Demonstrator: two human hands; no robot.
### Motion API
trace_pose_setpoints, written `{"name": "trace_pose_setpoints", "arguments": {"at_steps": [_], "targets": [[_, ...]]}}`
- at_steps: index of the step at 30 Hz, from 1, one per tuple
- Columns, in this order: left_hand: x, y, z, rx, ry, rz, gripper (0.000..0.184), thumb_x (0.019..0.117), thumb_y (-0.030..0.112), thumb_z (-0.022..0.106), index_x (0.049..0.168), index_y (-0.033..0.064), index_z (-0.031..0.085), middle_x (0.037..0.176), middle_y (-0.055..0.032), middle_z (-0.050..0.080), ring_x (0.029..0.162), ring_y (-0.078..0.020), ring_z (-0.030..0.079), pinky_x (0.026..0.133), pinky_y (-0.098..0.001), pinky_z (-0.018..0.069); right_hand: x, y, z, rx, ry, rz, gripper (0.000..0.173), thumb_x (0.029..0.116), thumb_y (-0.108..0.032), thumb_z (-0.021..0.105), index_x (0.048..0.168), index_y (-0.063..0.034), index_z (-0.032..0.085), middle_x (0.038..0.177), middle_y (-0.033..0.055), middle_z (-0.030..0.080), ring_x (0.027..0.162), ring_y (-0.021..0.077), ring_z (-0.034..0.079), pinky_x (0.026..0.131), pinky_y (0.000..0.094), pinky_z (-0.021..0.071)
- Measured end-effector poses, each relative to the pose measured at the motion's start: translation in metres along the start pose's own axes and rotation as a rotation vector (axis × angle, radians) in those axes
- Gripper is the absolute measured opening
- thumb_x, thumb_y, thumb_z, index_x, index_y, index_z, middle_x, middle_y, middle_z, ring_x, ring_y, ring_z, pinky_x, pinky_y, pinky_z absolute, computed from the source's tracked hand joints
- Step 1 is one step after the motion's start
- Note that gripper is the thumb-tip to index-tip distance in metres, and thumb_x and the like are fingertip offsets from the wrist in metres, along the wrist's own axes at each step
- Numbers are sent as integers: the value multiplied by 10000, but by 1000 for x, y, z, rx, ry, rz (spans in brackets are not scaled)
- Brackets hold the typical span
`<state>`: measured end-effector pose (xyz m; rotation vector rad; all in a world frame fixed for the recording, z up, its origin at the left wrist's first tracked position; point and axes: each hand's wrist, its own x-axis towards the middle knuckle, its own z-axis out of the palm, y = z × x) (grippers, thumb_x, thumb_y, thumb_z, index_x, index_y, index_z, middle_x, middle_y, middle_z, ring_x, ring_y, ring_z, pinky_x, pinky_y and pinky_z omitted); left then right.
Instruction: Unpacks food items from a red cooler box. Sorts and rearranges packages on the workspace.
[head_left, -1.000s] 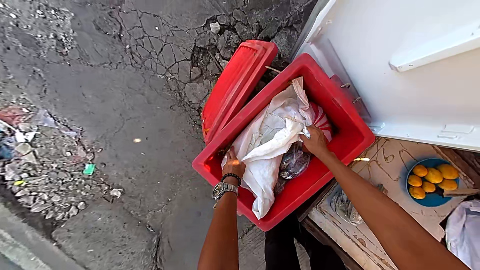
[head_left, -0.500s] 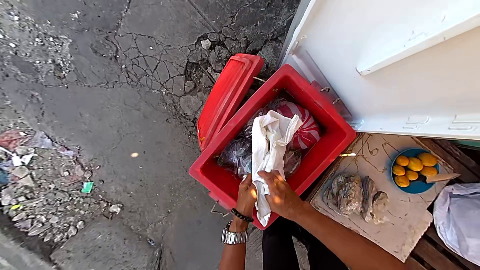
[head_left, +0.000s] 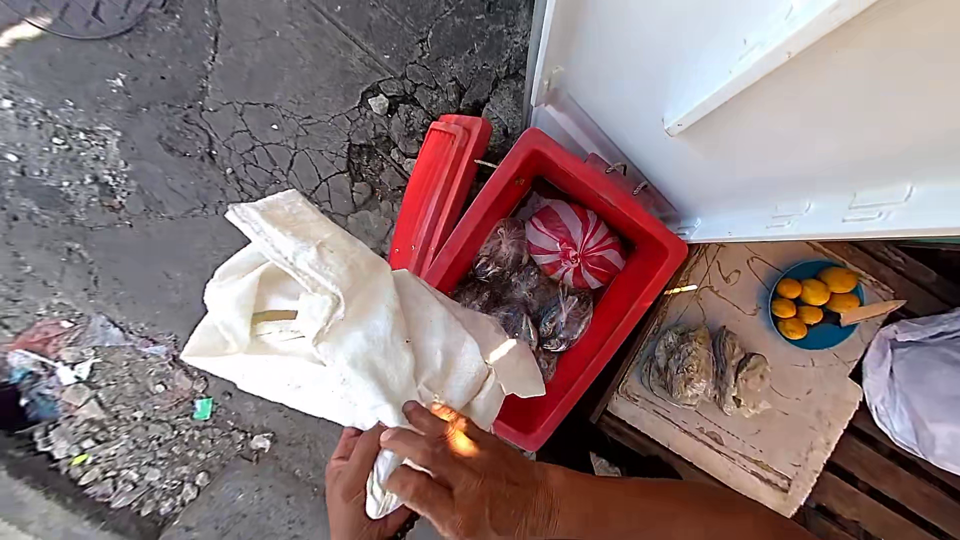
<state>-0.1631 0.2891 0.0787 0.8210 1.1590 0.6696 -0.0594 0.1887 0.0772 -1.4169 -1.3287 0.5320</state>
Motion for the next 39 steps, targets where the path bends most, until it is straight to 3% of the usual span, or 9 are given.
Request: {"name": "trace_pose_setpoints", "arguments": {"at_steps": [5, 9, 12, 15, 19, 28, 31, 35, 39], "targets": [[83, 38, 20, 118, -11, 207, 310, 1061, 51, 287, 1092, 96, 593, 947, 40, 731, 918, -61, 711, 844, -271, 607, -35, 88, -95, -344, 290, 579, 394, 838, -73, 684, 1207, 58, 640, 1398, 269, 572, 1298, 404, 568, 1043, 529, 508], [132, 80, 45, 114, -161, 301, 347, 1087, 107, 286, 1089, 173, 627, 1006, 61, 734, 966, -60, 707, 865, -272, 602, -97, 187, -190, -553, 304, 1488, 928, 920, -287, 735, 1585, 81, 203, 1564, 378, 311, 1407, 531, 407, 1106, 619, 420], [161, 103, 95, 197, -181, 393, 275, 1075, 111, 372, 1072, 212, 629, 959, 129, 715, 914, -10, 695, 836, -240, 595, -112, 230, -208, -191, 588, 1755, 894, 952, -408, 731, 1556, 51, 257, 1455, 347, 464, 1280, 468, 552, 991, 613, 505], [201, 114, 150, 138, -151, 449, 255, 992, 24, 419, 972, 204, 598, 871, 112, 711, 844, -28, 695, 782, -257, 599, -105, 267, -188, -13, 894, 1782, 712, 940, -421, 749, 1385, 79, 505, 1338, 321, 563, 1227, 419, 578, 997, 585, 485], [250, 122, 208, 107, -239, 544, 207, 911, -3, 500, 1013, 154, 587, 909, 56, 708, 873, -89, 706, 809, -320, 610, -95, 295, -163, -325, 1168, 1720, 833, 870, -308, 816, 1505, 43, 406, 1408, 277, 563, 1348, 372, 535, 1119, 519, 429], [343, 125, 338, 265, -327, 638, 216, 881, -29, 602, 772, 153, 560, 692, 55, 612, 689, -62, 639, 679, -265, 567, -89, 298, -166, -437, 1177, 1911, 774, 840, -399, 807, 1441, -12, 511, 1328, 234, 631, 1279, 359, 594, 1048, 554, 475], [375, 108, 374, 687, -333, 574, 30, 920, 69, 627, 896, 60, 643, 831, -20, 635, 802, -77, 629, 764, -280, 534, -86, 300, -169, -439, 1194, 1938, 745, 831, -405, 806, 1409, -16, 542, 1305, 224, 647, 1258, 351, 612, 1028, 561, 486], [367, 63, 392, 1223, -568, 293, 523, 1074, 247, 482, 1529, 3, 400, 1504, -229, 485, 1349, -296, 526, 1102, -474, 437, -86, 297, -168, -468, 1164, 1966, 755, 821, -438, 800, 1399, -25, 546, 1300, 198, 653, 1251, 311, 623, 1028, 525, 497], [305, -12, 309, 983, -645, 587, 386, 1039, 137, 495, 1377, -39, 554, 1342, -220, 607, 1198, -268, 631, 999, -394, 527, -86, 297, -166, -485, 1168, 1962, 733, 830, -441, 791, 1379, -10, 568, 1284, 205, 662, 1236, 327, 627, 1008, 541, 497]]}}
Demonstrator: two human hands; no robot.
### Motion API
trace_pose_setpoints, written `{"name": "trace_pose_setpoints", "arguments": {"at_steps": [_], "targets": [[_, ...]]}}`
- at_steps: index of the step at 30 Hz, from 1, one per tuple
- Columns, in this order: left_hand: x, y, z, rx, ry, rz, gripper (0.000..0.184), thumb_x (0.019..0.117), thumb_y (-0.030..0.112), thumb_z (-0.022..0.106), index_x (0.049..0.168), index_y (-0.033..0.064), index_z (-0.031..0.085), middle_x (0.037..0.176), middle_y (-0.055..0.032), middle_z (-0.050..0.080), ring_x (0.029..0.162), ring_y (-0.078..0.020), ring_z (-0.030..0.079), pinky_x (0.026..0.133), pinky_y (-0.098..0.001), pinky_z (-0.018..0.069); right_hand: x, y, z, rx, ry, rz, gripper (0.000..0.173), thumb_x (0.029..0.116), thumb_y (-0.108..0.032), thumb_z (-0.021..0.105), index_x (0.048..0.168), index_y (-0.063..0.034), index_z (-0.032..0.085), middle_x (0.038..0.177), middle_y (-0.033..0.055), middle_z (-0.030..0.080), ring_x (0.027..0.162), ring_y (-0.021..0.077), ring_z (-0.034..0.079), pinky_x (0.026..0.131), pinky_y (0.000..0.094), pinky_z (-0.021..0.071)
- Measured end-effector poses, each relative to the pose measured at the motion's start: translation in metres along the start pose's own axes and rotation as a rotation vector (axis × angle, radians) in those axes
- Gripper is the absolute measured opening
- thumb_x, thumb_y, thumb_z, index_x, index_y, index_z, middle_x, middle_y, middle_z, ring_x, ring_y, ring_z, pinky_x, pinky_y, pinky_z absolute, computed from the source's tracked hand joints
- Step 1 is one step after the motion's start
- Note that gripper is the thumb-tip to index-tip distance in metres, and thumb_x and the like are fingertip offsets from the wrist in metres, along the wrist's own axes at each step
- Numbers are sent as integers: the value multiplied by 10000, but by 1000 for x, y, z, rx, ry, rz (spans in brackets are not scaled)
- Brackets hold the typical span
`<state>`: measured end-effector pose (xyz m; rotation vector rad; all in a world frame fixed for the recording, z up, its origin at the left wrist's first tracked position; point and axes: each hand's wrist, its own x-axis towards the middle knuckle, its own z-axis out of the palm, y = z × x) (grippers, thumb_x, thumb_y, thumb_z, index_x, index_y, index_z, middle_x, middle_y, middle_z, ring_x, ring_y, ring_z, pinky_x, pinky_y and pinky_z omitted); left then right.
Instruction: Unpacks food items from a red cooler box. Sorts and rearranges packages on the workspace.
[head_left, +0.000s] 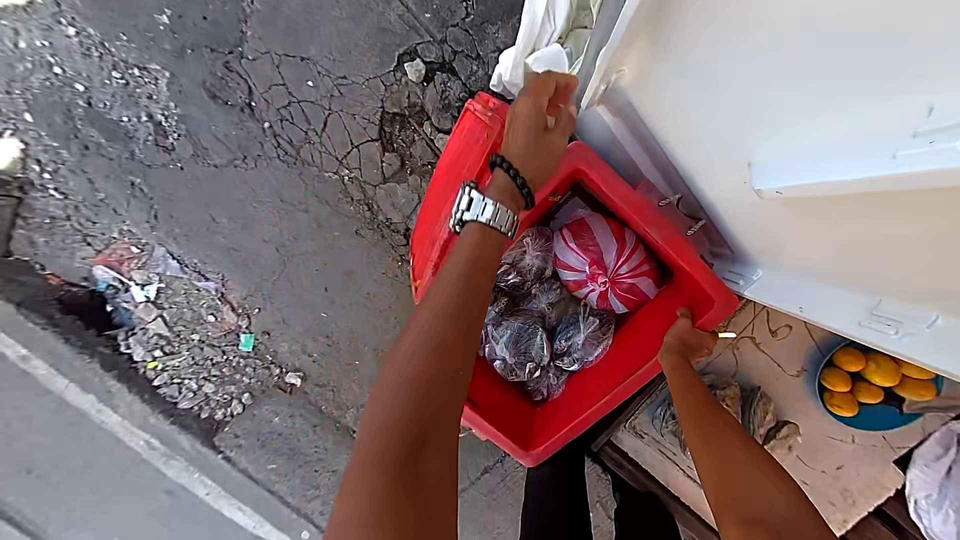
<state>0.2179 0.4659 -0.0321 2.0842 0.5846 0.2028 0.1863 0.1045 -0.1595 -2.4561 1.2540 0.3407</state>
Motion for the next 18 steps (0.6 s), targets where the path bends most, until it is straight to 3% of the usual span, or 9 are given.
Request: {"name": "trace_pose_setpoints", "arguments": {"at_steps": [2, 4, 5, 6, 8, 11, 13, 15, 18], "targets": [[-91, -30, 23, -153, 151, -2, 313, 1042, 153, 489, 1267, -24, 616, 1203, -169, 668, 1061, -204, 667, 887, -357, 568, -2, 0, 0, 1, -4, 1, 740, 838, -437, 785, 1395, -7, 554, 1297, 206, 657, 1245, 326, 621, 1011, 538, 492], [-177, -63, 52, -157, 220, -242, 266, 1053, 163, 494, 1205, -11, 624, 1088, -170, 677, 900, -215, 665, 757, -376, 559, -3, -1, 0, 10, -2, 8, 752, 837, -439, 780, 1404, -8, 538, 1307, 204, 648, 1253, 322, 616, 1012, 533, 492], [-206, -82, 68, -132, 225, -386, 249, 1050, 145, 514, 1182, -24, 641, 1067, -191, 688, 876, -246, 674, 756, -411, 558, -4, 0, 0, 15, 4, 7, 755, 831, -437, 782, 1402, -9, 536, 1302, 202, 648, 1248, 320, 618, 1009, 532, 494], [-225, -100, 84, -97, 199, -508, 251, 1042, 122, 530, 1183, -41, 658, 1112, -223, 692, 939, -300, 690, 832, -469, 559, -3, 0, 1, 27, 10, 3, 756, 828, -429, 784, 1403, -8, 532, 1299, 204, 648, 1244, 321, 618, 1003, 535, 492], [-237, -125, 107, -51, 98, -652, 310, 1036, 104, 545, 1286, -58, 631, 1296, -273, 620, 1126, -394, 641, 989, -544, 501, -3, 0, 2, 44, 16, 2, 754, 825, -421, 788, 1396, -1, 532, 1294, 206, 645, 1237, 316, 622, 1007, 522, 497], [-225, -151, 130, 6, 42, -638, 523, 1018, 136, 591, 1509, 18, 454, 1545, -247, 445, 1374, -464, 464, 1106, -591, 411, -5, 0, 2, 37, 16, 8, 733, 823, -423, 792, 1374, -2, 554, 1266, 206, 655, 1217, 310, 633, 992, 510, 507], [-210, -170, 148, 42, 107, -607, 636, 969, 139, 659, 1538, 21, 400, 1538, -281, 425, 1366, -494, 457, 1091, -616, 416, -5, 1, 1, 29, 18, 9, 735, 826, -436, 795, 1371, -3, 557, 1263, 205, 657, 1215, 307, 634, 996, 503, 505], [-195, -170, 153, 86, 115, -720, 668, 934, 187, 731, 1497, 5, 422, 1483, -303, 455, 1340, -477, 486, 1075, -596, 444, -4, 0, 3, 36, 29, 11, 723, 816, -423, 801, 1356, -3, 566, 1258, 204, 656, 1211, 306, 633, 988, 504, 505], [-185, -156, 145, 270, -95, -891, 569, 968, 369, 699, 1381, 7, 548, 1369, -295, 574, 1255, -468, 579, 967, -634, 505, -5, 1, 4, 37, 35, 5, 703, 819, -417, 795, 1342, -2, 575, 1254, 198, 657, 1210, 298, 633, 987, 497, 509]]}}
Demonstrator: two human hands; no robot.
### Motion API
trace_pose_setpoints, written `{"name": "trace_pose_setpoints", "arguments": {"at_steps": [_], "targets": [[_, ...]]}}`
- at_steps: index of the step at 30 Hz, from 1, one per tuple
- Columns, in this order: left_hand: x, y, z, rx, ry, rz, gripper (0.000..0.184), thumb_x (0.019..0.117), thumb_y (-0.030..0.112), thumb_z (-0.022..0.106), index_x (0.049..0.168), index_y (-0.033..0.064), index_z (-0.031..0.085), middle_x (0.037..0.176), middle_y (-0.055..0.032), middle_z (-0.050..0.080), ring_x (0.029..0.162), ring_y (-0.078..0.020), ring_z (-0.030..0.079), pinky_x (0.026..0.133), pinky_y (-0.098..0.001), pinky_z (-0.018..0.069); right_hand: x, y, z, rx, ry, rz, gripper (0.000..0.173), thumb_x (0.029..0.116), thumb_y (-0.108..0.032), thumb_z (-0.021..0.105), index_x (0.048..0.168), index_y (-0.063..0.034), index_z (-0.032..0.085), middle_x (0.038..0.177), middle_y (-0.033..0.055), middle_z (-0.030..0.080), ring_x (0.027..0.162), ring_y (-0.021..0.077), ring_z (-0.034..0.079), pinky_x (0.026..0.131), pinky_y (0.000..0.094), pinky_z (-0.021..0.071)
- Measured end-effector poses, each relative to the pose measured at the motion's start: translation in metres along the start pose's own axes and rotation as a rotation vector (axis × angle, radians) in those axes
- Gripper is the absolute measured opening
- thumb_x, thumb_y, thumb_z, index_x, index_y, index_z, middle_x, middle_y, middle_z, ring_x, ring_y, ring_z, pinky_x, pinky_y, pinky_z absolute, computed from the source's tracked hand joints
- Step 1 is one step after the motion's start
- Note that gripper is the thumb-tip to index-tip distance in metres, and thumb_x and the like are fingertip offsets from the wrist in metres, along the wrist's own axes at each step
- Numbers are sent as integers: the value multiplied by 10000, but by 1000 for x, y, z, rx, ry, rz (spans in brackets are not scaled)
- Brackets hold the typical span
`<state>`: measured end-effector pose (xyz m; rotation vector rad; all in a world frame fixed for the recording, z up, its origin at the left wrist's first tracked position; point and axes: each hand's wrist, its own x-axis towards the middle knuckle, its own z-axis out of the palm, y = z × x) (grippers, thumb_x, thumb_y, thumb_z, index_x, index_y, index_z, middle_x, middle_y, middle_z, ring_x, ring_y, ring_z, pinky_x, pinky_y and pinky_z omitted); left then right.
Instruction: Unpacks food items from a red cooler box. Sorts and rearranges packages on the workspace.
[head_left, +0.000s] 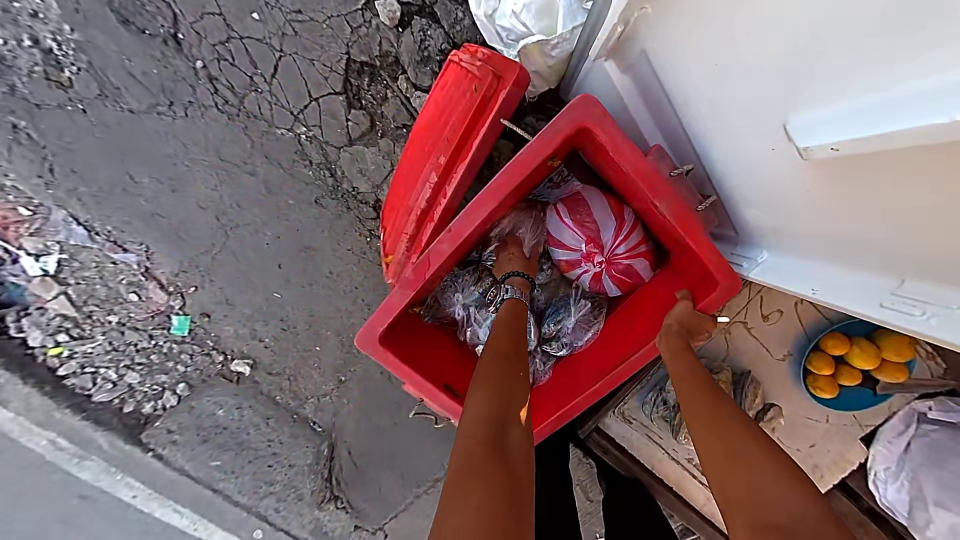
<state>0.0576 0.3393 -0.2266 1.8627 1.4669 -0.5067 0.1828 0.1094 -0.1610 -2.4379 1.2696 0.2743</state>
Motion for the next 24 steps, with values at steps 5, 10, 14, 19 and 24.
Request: {"name": "trace_pose_setpoints", "arguments": {"at_steps": [5, 10, 14, 19, 24], "targets": [[-48, -6, -30, 146, -75, 258, 372, 1065, 294, 536, 1229, -21, 649, 1258, -276, 643, 1188, -475, 615, 923, -668, 500, 1, 1, 0, -35, 4, 1, 705, 821, -458, 780, 1338, -22, 580, 1226, 191, 670, 1183, 303, 647, 962, 510, 513], [-70, -45, -70, -180, 266, 550, 338, 980, 302, 612, 897, -15, 693, 1210, -230, 559, 1169, -423, 477, 986, -576, 376, 1, -2, -3, -19, -26, -20, 684, 835, -396, 783, 1362, -20, 559, 1249, 205, 654, 1208, 327, 626, 983, 534, 497], [-91, -71, -84, -691, 61, 560, 288, 971, 270, 589, 958, 9, 711, 1579, -114, 437, 1461, -213, 399, 1177, -407, 373, 6, 3, -1, -36, -30, -41, 656, 826, -403, 798, 1323, -25, 595, 1206, 192, 681, 1174, 322, 648, 970, 530, 502], [-122, -64, -59, -944, 9, 511, 242, 963, 152, 550, 1039, 13, 733, 1555, -104, 477, 1407, -201, 474, 1124, -363, 447, 5, -1, -4, -52, -43, -35, 674, 839, -428, 780, 1348, -35, 578, 1226, 195, 673, 1182, 323, 646, 958, 529, 510], [-154, -61, -47, -1441, -97, 304, 267, 962, 171, 553, 1171, 79, 690, 1262, -35, 704, 1130, -141, 674, 954, -350, 573, 7, 1, -1, -36, -34, -24, 646, 843, -425, 780, 1332, -47, 593, 1247, 199, 661, 1209, 328, 628, 963, 541, 503]]}}
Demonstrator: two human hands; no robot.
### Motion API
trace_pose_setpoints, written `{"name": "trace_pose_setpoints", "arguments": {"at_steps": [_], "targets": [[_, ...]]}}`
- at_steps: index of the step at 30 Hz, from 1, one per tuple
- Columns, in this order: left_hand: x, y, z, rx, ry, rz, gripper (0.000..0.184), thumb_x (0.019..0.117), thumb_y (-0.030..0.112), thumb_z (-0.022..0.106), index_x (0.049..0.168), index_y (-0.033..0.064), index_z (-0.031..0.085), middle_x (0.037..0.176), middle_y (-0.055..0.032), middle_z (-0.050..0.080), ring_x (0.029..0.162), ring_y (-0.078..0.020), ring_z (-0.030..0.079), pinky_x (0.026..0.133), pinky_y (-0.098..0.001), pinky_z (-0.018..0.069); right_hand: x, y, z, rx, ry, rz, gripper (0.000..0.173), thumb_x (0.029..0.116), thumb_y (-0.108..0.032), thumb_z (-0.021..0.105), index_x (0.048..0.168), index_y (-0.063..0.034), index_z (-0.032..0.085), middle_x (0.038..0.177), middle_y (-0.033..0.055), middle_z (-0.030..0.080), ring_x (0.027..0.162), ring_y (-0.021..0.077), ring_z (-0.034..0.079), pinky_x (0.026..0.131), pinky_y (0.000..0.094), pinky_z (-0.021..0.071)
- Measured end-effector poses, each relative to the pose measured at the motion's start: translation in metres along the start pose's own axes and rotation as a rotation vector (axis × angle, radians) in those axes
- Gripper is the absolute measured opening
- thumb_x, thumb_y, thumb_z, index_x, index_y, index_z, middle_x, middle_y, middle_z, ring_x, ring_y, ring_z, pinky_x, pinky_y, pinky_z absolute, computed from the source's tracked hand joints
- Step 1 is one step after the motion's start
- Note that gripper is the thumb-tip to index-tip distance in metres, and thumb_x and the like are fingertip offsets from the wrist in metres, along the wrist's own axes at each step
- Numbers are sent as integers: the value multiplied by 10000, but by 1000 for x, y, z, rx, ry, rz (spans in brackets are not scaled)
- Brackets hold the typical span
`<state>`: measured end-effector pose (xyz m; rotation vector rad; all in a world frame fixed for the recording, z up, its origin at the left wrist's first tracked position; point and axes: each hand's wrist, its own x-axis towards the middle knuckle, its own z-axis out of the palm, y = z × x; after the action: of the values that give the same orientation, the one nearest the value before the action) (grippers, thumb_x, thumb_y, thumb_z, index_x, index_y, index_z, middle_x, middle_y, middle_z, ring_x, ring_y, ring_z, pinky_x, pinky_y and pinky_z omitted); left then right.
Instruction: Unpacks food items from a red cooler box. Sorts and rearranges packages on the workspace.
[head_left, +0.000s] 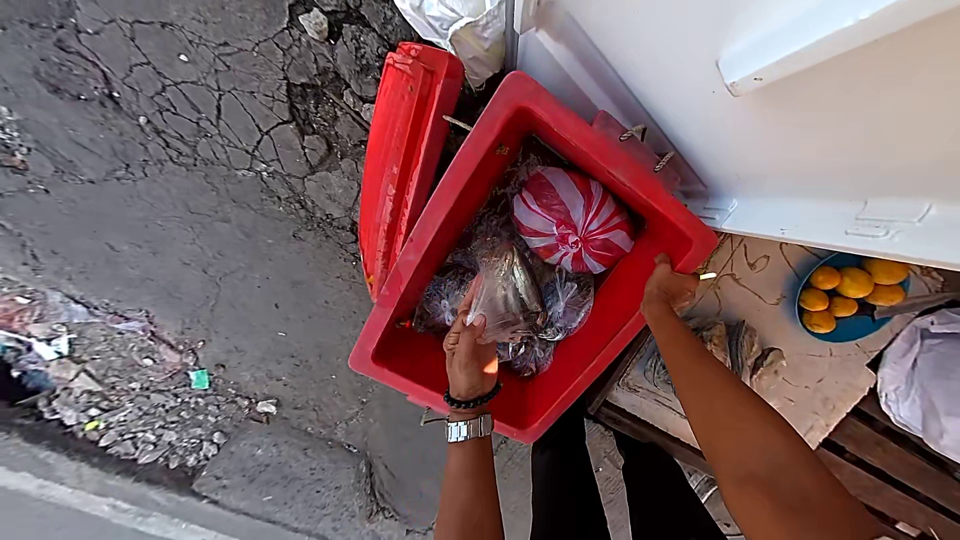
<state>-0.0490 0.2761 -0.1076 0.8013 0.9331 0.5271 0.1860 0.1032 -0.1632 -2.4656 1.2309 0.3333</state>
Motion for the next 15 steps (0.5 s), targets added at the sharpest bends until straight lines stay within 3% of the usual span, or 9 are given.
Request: {"name": "trace_pose_setpoints", "arguments": {"at_steps": [2, 4, 5, 7, 9, 12, 15], "targets": [[-6, -6, 4, -154, 63, -112, 263, 943, 182, 545, 1189, 119, 615, 1076, -35, 735, 997, -138, 711, 886, -358, 601, 3, 3, 3, 0, 0, 8, 685, 838, -445, 776, 1355, -44, 571, 1257, 199, 655, 1217, 327, 622, 968, 546, 500], [-10, -14, 10, -139, 47, -132, 313, 930, 162, 559, 1227, 83, 613, 1132, -44, 727, 1034, -143, 702, 911, -364, 594, 5, 3, 5, 4, -2, 5, 716, 834, -455, 781, 1375, -41, 559, 1268, 203, 656, 1224, 331, 622, 975, 553, 498], [-12, -20, 14, -62, 16, -109, 308, 925, 134, 550, 1205, 49, 646, 1223, -49, 709, 1092, -140, 684, 936, -357, 581, 6, 4, 5, 6, -7, 3, 732, 833, -462, 784, 1385, -40, 552, 1278, 207, 651, 1230, 337, 619, 977, 561, 496], [-15, -32, 20, 245, -80, -12, 241, 930, 114, 546, 1051, -14, 709, 1416, -95, 596, 1276, -156, 576, 1044, -339, 509, 9, 8, 7, 16, -19, 4, 760, 832, -483, 781, 1404, -47, 537, 1298, 219, 640, 1248, 354, 606, 984, 581, 489], [-16, -40, 30, 683, -164, 93, 257, 937, 171, 565, 939, -33, 721, 1465, -199, 521, 1383, -257, 478, 1135, -388, 423, 9, 9, 9, 22, -43, 31, 773, 821, -514, 763, 1410, -75, 523, 1305, 218, 633, 1260, 371, 595, 989, 605, 479], [-23, -52, 51, 1029, -179, 187, 316, 921, 253, 593, 799, -25, 681, 1415, -271, 536, 1299, -409, 483, 1094, -523, 373, 6, 5, 2, 5, -50, 61, 780, 817, -534, 740, 1428, -102, 519, 1279, 203, 656, 1202, 387, 629, 931, 633, 493], [-34, -50, 59, 1109, -164, 251, 332, 920, 286, 597, 832, -23, 678, 1378, -275, 546, 1255, -429, 482, 1080, -534, 359, 5, 2, -1, 3, -80, 63, 751, 827, -533, 740, 1407, -105, 527, 1231, 181, 681, 1152, 369, 658, 892, 620, 514]]}}
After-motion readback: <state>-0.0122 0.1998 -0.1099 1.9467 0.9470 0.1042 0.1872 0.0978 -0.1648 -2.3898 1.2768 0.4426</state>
